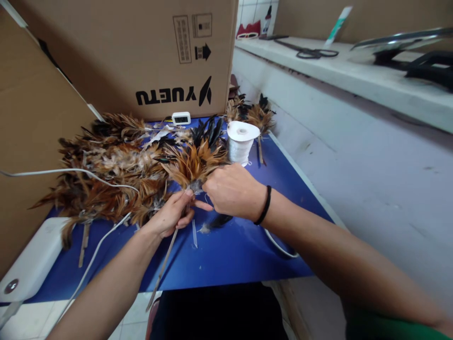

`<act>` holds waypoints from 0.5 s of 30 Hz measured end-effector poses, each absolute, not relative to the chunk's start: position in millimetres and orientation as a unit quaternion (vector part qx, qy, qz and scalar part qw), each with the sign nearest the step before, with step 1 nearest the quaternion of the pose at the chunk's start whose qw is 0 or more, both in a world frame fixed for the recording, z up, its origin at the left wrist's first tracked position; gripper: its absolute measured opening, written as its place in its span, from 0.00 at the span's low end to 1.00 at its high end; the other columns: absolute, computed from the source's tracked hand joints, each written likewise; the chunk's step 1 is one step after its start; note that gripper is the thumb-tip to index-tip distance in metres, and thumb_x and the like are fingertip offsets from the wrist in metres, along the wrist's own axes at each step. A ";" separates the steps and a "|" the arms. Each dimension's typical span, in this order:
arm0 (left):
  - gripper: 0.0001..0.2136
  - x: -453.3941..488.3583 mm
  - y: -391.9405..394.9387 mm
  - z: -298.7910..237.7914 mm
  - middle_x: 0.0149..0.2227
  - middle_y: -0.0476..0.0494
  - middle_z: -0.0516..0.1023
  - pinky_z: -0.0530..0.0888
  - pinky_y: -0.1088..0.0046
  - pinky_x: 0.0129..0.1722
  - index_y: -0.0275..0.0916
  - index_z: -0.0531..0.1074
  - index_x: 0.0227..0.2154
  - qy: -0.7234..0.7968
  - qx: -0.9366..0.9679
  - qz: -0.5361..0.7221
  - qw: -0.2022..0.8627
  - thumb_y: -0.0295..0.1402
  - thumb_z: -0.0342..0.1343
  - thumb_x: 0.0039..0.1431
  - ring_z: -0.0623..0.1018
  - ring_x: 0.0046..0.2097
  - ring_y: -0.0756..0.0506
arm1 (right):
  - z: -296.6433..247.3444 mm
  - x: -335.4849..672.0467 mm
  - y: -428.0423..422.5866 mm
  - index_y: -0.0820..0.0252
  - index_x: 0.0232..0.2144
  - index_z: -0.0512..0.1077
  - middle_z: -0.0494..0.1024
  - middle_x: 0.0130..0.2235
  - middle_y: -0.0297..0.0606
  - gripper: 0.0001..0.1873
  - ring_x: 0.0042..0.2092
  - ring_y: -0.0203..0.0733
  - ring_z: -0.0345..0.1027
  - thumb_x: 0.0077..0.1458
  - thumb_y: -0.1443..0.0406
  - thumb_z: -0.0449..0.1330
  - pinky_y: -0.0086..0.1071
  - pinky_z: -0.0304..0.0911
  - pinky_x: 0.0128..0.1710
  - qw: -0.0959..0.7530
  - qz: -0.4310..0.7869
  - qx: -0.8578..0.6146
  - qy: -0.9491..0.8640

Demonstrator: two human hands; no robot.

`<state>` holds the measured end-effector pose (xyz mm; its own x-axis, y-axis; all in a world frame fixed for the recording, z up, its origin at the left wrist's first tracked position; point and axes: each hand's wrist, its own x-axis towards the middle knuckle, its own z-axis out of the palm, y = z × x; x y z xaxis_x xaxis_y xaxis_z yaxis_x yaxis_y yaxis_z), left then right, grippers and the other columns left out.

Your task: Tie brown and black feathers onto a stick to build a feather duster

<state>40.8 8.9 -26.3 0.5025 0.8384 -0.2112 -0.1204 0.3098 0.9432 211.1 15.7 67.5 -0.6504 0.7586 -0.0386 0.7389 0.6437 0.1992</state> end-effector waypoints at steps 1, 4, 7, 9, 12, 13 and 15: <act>0.18 41.4 8.9 -25.7 0.16 0.50 0.70 0.48 0.81 0.10 0.36 0.64 0.29 0.373 0.476 0.340 0.720 0.49 0.46 0.59 0.53 0.12 0.57 | 67.7 210.9 15.4 0.61 0.26 0.75 0.78 0.31 0.43 0.12 0.32 0.42 0.69 0.54 0.67 0.52 0.30 0.48 0.26 0.063 0.083 0.412 0.905; 0.20 40.6 10.1 -25.3 0.10 0.55 0.61 0.47 0.81 0.10 0.36 0.65 0.26 0.385 0.478 0.331 0.716 0.49 0.45 0.59 0.51 0.11 0.57 | 69.3 211.8 14.2 0.61 0.26 0.75 0.78 0.30 0.43 0.12 0.31 0.42 0.70 0.54 0.67 0.52 0.30 0.48 0.26 0.077 0.077 0.415 0.903; 0.23 37.0 12.4 -25.8 0.08 0.57 0.53 0.47 0.81 0.10 0.34 0.66 0.21 0.404 0.484 0.325 0.705 0.50 0.43 0.59 0.51 0.10 0.57 | 70.9 215.2 12.8 0.61 0.26 0.75 0.78 0.30 0.43 0.13 0.31 0.42 0.70 0.54 0.67 0.51 0.30 0.47 0.25 0.092 0.081 0.434 0.892; 0.24 34.4 13.8 -25.9 0.08 0.56 0.52 0.48 0.81 0.10 0.34 0.66 0.20 0.408 0.481 0.336 0.700 0.49 0.43 0.60 0.50 0.10 0.57 | 71.0 217.4 11.6 0.61 0.27 0.75 0.78 0.30 0.44 0.12 0.31 0.42 0.70 0.53 0.67 0.51 0.30 0.48 0.25 0.104 0.089 0.442 0.886; 0.23 31.7 15.6 -24.9 0.08 0.57 0.53 0.47 0.81 0.10 0.34 0.67 0.23 0.402 0.471 0.356 0.700 0.50 0.43 0.60 0.49 0.11 0.57 | 70.3 218.9 9.2 0.61 0.27 0.76 0.78 0.30 0.44 0.12 0.31 0.43 0.70 0.53 0.68 0.51 0.31 0.49 0.25 0.119 0.082 0.434 0.889; 0.22 31.3 16.1 -24.2 0.09 0.56 0.56 0.47 0.81 0.10 0.34 0.66 0.24 0.400 0.463 0.368 0.699 0.49 0.44 0.59 0.49 0.11 0.57 | 70.1 218.7 8.3 0.61 0.26 0.76 0.78 0.30 0.44 0.13 0.31 0.43 0.70 0.53 0.68 0.51 0.31 0.49 0.25 0.122 0.076 0.429 0.892; 0.20 31.9 16.6 -22.9 0.14 0.51 0.66 0.46 0.81 0.10 0.35 0.64 0.26 0.394 0.448 0.396 0.698 0.49 0.45 0.59 0.50 0.11 0.58 | 70.2 217.9 6.9 0.61 0.26 0.76 0.78 0.30 0.44 0.13 0.31 0.43 0.70 0.53 0.67 0.51 0.31 0.50 0.26 0.121 0.065 0.421 0.897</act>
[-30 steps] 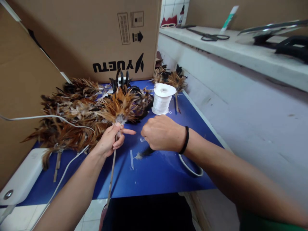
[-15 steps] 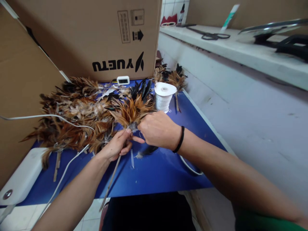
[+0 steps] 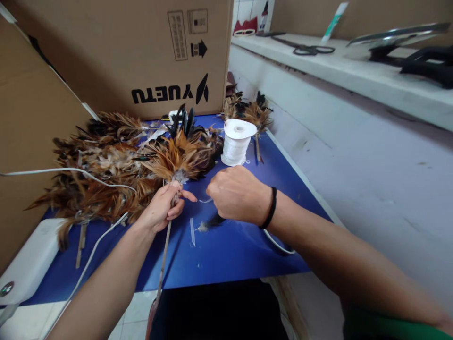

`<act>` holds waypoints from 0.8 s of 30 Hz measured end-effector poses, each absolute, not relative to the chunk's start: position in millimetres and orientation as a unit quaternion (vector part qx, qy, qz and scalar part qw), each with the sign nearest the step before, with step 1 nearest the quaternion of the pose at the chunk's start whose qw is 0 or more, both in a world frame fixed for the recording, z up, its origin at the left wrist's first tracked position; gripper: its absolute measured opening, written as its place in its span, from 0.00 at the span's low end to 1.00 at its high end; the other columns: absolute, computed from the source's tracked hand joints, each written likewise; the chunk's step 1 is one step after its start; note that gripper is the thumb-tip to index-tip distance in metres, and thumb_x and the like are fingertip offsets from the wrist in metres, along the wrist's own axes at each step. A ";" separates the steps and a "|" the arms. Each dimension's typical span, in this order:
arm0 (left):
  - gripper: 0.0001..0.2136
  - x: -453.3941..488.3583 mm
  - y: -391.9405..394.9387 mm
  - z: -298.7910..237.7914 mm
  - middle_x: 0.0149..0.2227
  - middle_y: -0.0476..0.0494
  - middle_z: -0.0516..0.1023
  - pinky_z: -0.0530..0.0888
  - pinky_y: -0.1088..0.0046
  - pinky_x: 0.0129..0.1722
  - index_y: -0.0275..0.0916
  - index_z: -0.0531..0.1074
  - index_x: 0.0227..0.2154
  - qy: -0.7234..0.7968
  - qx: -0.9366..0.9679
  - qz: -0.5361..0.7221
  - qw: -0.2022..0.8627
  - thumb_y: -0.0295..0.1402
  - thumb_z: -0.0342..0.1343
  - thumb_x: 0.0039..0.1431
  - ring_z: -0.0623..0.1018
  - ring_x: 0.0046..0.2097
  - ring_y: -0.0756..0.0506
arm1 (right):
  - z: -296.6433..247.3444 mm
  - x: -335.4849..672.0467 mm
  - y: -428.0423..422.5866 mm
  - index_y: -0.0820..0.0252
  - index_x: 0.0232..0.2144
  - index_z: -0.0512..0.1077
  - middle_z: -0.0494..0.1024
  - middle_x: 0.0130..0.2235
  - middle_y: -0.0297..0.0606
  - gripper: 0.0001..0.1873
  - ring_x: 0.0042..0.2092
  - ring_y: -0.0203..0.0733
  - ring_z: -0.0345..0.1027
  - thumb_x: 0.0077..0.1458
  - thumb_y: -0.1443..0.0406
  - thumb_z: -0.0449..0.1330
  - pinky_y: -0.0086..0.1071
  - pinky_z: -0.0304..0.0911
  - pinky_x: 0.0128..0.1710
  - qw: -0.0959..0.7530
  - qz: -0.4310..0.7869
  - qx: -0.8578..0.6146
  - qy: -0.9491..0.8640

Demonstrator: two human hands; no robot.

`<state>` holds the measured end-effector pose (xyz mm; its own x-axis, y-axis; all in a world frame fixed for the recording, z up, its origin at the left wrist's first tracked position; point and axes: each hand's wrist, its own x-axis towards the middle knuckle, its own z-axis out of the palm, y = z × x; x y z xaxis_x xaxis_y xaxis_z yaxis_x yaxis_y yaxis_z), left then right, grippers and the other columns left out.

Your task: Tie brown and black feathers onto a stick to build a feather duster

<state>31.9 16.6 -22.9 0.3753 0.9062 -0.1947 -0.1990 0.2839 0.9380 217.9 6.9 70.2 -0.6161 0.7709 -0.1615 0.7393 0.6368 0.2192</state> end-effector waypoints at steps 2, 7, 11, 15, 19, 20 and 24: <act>0.18 33.8 16.3 -22.4 0.22 0.45 0.75 0.46 0.82 0.10 0.36 0.62 0.28 0.386 0.437 0.411 0.701 0.48 0.46 0.59 0.50 0.12 0.59 | 70.9 216.5 6.1 0.61 0.26 0.76 0.78 0.30 0.44 0.14 0.31 0.44 0.70 0.54 0.67 0.51 0.31 0.51 0.26 0.113 0.062 0.416 0.900; 0.18 40.0 11.8 -27.9 0.17 0.49 0.71 0.46 0.81 0.10 0.37 0.62 0.29 0.378 0.452 0.363 0.722 0.49 0.47 0.58 0.51 0.11 0.58 | 70.9 213.6 8.0 0.61 0.26 0.76 0.78 0.31 0.43 0.13 0.32 0.43 0.70 0.53 0.67 0.51 0.31 0.53 0.28 0.098 0.059 0.414 0.903; 0.21 43.4 7.1 -31.5 0.14 0.54 0.61 0.48 0.81 0.11 0.36 0.63 0.24 0.392 0.476 0.309 0.724 0.50 0.45 0.58 0.52 0.12 0.58 | 66.5 212.3 10.0 0.61 0.27 0.76 0.79 0.32 0.44 0.12 0.35 0.43 0.71 0.53 0.67 0.52 0.31 0.55 0.30 0.088 0.060 0.407 0.907; 0.17 46.3 4.0 -30.1 0.20 0.56 0.61 0.46 0.83 0.11 0.39 0.58 0.26 0.409 0.449 0.301 0.735 0.49 0.47 0.58 0.53 0.13 0.59 | 61.3 210.8 10.5 0.63 0.27 0.75 0.78 0.32 0.45 0.12 0.34 0.44 0.70 0.53 0.66 0.52 0.31 0.55 0.30 0.077 0.066 0.402 0.910; 0.16 48.3 3.1 -28.7 0.19 0.59 0.55 0.46 0.83 0.11 0.41 0.54 0.26 0.445 0.469 0.295 0.704 0.48 0.46 0.58 0.52 0.13 0.59 | 62.0 213.5 11.7 0.63 0.28 0.74 0.78 0.32 0.44 0.13 0.33 0.42 0.70 0.56 0.66 0.51 0.30 0.53 0.29 0.059 0.063 0.412 0.907; 0.16 48.6 3.0 -29.4 0.19 0.59 0.55 0.47 0.83 0.11 0.40 0.54 0.26 0.458 0.484 0.295 0.685 0.48 0.46 0.58 0.53 0.13 0.59 | 63.7 215.2 12.2 0.62 0.29 0.74 0.78 0.32 0.43 0.13 0.33 0.41 0.70 0.57 0.66 0.51 0.30 0.52 0.29 0.054 0.061 0.416 0.906; 0.18 48.6 1.7 -36.0 0.19 0.56 0.59 0.53 0.80 0.13 0.40 0.56 0.24 0.491 0.569 0.281 0.597 0.50 0.43 0.59 0.58 0.13 0.57 | 76.8 224.0 13.9 0.61 0.31 0.73 0.77 0.32 0.39 0.13 0.32 0.38 0.68 0.59 0.65 0.49 0.29 0.50 0.27 0.052 0.061 0.437 0.896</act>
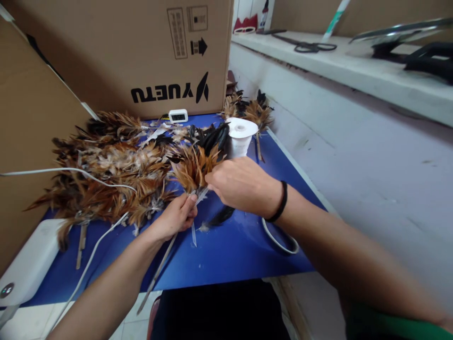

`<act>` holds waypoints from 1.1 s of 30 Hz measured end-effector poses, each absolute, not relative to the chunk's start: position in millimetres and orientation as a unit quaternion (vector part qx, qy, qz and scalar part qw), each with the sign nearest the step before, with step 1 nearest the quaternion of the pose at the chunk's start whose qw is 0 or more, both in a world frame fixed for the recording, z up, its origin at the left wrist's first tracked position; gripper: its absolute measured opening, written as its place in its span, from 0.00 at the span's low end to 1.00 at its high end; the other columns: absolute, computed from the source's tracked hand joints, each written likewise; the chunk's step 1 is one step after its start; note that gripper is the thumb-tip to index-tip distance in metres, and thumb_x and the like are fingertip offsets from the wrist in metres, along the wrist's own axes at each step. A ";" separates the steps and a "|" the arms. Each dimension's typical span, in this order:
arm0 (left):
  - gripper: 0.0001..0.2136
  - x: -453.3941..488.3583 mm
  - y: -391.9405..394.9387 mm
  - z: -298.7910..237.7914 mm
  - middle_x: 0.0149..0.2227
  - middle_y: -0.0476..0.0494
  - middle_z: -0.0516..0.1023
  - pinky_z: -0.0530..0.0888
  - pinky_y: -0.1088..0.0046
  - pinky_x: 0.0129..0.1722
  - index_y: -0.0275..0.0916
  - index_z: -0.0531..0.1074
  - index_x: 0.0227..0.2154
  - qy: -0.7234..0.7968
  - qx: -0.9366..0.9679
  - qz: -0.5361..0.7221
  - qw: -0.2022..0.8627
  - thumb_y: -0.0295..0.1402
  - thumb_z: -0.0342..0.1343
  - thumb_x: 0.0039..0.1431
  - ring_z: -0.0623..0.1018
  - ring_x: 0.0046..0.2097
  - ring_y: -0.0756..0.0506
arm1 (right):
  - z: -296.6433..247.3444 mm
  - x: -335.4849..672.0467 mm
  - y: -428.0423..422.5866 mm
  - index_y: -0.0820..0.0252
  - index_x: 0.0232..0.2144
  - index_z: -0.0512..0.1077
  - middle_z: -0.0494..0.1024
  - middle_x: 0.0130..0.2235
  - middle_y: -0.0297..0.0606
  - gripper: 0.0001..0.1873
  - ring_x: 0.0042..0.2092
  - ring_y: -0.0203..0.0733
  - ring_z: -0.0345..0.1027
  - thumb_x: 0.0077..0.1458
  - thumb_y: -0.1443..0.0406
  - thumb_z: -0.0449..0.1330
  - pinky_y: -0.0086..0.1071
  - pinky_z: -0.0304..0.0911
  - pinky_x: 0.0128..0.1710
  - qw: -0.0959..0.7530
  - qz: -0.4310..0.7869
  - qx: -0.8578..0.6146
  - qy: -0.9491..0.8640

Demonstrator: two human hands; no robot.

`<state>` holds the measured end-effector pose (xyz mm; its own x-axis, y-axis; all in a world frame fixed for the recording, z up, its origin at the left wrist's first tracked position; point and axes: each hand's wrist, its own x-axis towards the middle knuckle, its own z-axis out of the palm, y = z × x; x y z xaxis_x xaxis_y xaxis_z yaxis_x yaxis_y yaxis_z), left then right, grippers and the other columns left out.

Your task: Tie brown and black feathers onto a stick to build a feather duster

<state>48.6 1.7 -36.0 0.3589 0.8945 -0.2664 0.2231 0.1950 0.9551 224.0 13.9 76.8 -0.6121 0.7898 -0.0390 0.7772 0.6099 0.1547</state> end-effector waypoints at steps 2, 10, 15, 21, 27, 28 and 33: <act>0.18 48.6 -0.7 -38.0 0.18 0.55 0.61 0.57 0.78 0.15 0.39 0.57 0.24 0.499 0.611 0.267 0.554 0.49 0.42 0.59 0.60 0.14 0.56 | 85.5 227.8 15.4 0.60 0.30 0.73 0.77 0.32 0.38 0.12 0.32 0.37 0.68 0.60 0.65 0.50 0.29 0.49 0.27 0.053 0.061 0.443 0.893; 0.14 49.5 -10.2 -29.3 0.20 0.51 0.66 0.61 0.76 0.20 0.40 0.58 0.25 0.496 0.693 0.215 0.477 0.43 0.40 0.62 0.65 0.17 0.53 | 105.9 240.6 32.7 0.60 0.28 0.73 0.76 0.30 0.37 0.14 0.32 0.37 0.67 0.60 0.64 0.50 0.29 0.52 0.31 0.007 0.022 0.410 0.912; 0.17 42.8 -2.3 -27.7 0.19 0.53 0.63 0.59 0.78 0.18 0.39 0.58 0.24 0.513 0.652 0.268 0.490 0.47 0.42 0.60 0.63 0.16 0.54 | 106.5 258.9 19.3 0.56 0.31 0.75 0.76 0.28 0.34 0.14 0.30 0.36 0.67 0.59 0.61 0.50 0.29 0.54 0.32 -0.034 -0.050 0.397 0.916; 0.18 40.9 0.3 -15.1 0.16 0.58 0.54 0.52 0.81 0.14 0.39 0.55 0.21 0.504 0.556 0.315 0.581 0.47 0.44 0.59 0.54 0.14 0.58 | 81.3 273.3 -4.1 0.59 0.30 0.75 0.77 0.28 0.35 0.12 0.28 0.34 0.67 0.58 0.65 0.51 0.28 0.57 0.31 -0.104 -0.111 0.441 0.885; 0.21 40.5 3.3 -18.9 0.13 0.58 0.52 0.47 0.83 0.12 0.38 0.57 0.18 0.483 0.520 0.301 0.637 0.50 0.45 0.58 0.52 0.13 0.58 | 49.1 262.8 -8.4 0.61 0.30 0.76 0.78 0.32 0.36 0.10 0.33 0.34 0.70 0.55 0.68 0.53 0.26 0.59 0.34 -0.156 -0.214 0.414 0.871; 0.22 40.1 4.3 -20.2 0.12 0.58 0.52 0.47 0.83 0.12 0.37 0.58 0.18 0.476 0.517 0.300 0.645 0.50 0.44 0.58 0.52 0.13 0.58 | 46.5 260.2 -8.5 0.60 0.30 0.76 0.78 0.32 0.35 0.10 0.33 0.33 0.70 0.55 0.69 0.54 0.26 0.59 0.34 -0.152 -0.223 0.406 0.873; 0.21 39.8 7.4 -22.0 0.11 0.53 0.61 0.46 0.82 0.11 0.35 0.63 0.23 0.454 0.507 0.326 0.656 0.49 0.45 0.58 0.51 0.12 0.58 | 41.5 249.5 -6.1 0.58 0.29 0.76 0.78 0.32 0.33 0.09 0.31 0.33 0.68 0.54 0.68 0.55 0.26 0.56 0.33 -0.124 -0.199 0.422 0.876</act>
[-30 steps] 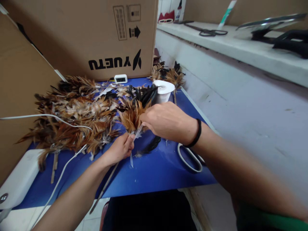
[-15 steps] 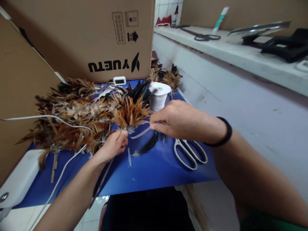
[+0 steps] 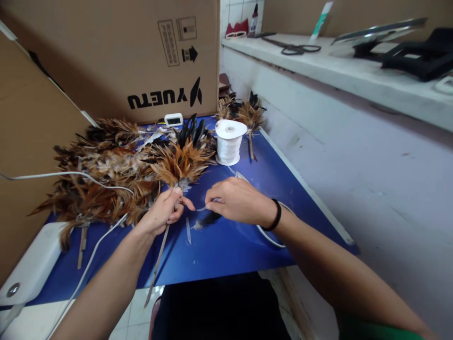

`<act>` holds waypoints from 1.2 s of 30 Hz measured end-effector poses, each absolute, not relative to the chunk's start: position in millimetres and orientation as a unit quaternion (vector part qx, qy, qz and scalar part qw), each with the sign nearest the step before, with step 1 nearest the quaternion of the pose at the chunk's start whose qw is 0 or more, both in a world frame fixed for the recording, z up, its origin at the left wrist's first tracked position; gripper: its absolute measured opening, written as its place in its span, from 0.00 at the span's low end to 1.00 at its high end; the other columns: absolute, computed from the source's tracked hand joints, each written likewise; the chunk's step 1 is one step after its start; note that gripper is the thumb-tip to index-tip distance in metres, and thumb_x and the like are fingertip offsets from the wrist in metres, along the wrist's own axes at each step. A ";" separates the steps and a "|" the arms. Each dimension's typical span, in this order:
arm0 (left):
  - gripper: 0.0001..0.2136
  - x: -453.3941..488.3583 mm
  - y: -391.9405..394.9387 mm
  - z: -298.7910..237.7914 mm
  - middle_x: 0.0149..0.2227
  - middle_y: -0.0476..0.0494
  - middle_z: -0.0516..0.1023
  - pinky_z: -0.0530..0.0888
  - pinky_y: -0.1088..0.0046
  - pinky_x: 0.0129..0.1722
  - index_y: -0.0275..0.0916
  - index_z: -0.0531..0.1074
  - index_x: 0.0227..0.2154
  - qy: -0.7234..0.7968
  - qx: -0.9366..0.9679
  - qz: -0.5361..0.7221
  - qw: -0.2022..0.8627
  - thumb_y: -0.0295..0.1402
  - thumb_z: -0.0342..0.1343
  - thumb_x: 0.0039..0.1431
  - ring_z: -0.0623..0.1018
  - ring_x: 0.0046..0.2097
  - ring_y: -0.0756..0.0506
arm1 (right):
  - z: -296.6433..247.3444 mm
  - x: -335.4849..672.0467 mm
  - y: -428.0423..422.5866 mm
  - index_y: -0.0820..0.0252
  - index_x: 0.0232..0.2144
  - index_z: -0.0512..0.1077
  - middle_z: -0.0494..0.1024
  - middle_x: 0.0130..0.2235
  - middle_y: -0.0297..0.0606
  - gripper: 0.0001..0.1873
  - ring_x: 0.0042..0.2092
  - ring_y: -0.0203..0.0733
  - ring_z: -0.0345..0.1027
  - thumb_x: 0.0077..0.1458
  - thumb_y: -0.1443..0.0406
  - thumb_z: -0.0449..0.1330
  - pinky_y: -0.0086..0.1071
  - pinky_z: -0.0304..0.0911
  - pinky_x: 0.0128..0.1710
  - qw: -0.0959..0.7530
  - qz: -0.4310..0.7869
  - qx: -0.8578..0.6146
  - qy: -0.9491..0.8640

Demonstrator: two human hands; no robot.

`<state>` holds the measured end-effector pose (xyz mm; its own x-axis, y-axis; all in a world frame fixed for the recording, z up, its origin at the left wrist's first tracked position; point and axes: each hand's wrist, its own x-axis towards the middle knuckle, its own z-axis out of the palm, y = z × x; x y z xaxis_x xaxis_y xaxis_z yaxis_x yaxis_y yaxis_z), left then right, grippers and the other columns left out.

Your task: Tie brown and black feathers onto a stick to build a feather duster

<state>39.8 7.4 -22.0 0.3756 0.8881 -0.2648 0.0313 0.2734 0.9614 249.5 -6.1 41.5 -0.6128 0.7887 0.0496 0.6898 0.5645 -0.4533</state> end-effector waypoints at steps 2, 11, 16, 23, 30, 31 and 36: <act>0.18 40.7 7.0 -21.6 0.16 0.49 0.69 0.47 0.82 0.11 0.36 0.62 0.25 0.447 0.495 0.348 0.658 0.48 0.46 0.58 0.52 0.13 0.58 | 40.5 245.5 -4.8 0.58 0.30 0.76 0.77 0.31 0.33 0.09 0.30 0.33 0.67 0.55 0.67 0.55 0.26 0.54 0.32 0.114 0.183 -0.424 -0.880; 0.21 46.0 0.3 -28.1 0.16 0.53 0.63 0.48 0.82 0.11 0.36 0.62 0.23 0.430 0.504 0.311 0.682 0.50 0.45 0.58 0.53 0.13 0.58 | 31.6 228.8 -0.7 0.60 0.30 0.75 0.77 0.32 0.36 0.10 0.32 0.35 0.67 0.57 0.66 0.53 0.28 0.50 0.31 0.110 0.091 -0.438 -0.888; 0.23 48.0 -2.5 -29.5 0.14 0.52 0.62 0.47 0.82 0.11 0.34 0.66 0.23 0.447 0.525 0.289 0.664 0.51 0.44 0.58 0.53 0.12 0.58 | 29.6 230.1 -2.3 0.60 0.31 0.74 0.77 0.33 0.37 0.10 0.33 0.35 0.67 0.57 0.66 0.53 0.29 0.49 0.31 0.113 0.066 -0.441 -0.888; 0.25 42.0 4.3 -20.7 0.08 0.56 0.53 0.46 0.81 0.11 0.31 0.71 0.24 0.468 0.537 0.313 0.628 0.49 0.42 0.60 0.50 0.11 0.57 | 38.1 235.8 -15.5 0.59 0.25 0.73 0.76 0.29 0.33 0.09 0.30 0.34 0.67 0.54 0.69 0.53 0.28 0.47 0.28 0.066 0.108 -0.420 -0.899; 0.20 45.1 1.9 -25.1 0.10 0.58 0.54 0.45 0.82 0.11 0.35 0.65 0.27 0.439 0.496 0.324 0.676 0.49 0.45 0.59 0.48 0.12 0.57 | 33.4 222.5 -16.5 0.61 0.27 0.73 0.76 0.29 0.36 0.17 0.28 0.34 0.65 0.61 0.62 0.48 0.31 0.44 0.27 0.108 0.049 -0.449 -0.886; 0.19 46.4 0.7 -26.1 0.11 0.58 0.55 0.46 0.82 0.11 0.36 0.64 0.27 0.434 0.497 0.320 0.680 0.49 0.45 0.58 0.49 0.12 0.57 | 31.9 221.0 -15.8 0.61 0.27 0.72 0.76 0.29 0.36 0.16 0.28 0.34 0.65 0.61 0.62 0.49 0.31 0.43 0.27 0.109 0.045 -0.450 -0.885; 0.17 51.8 -4.5 -23.4 0.19 0.56 0.59 0.46 0.84 0.12 0.38 0.58 0.27 0.456 0.484 0.286 0.690 0.48 0.46 0.58 0.52 0.14 0.59 | 24.3 220.3 -12.8 0.61 0.26 0.71 0.76 0.29 0.35 0.11 0.29 0.35 0.65 0.57 0.67 0.52 0.32 0.44 0.27 0.114 0.039 -0.445 -0.887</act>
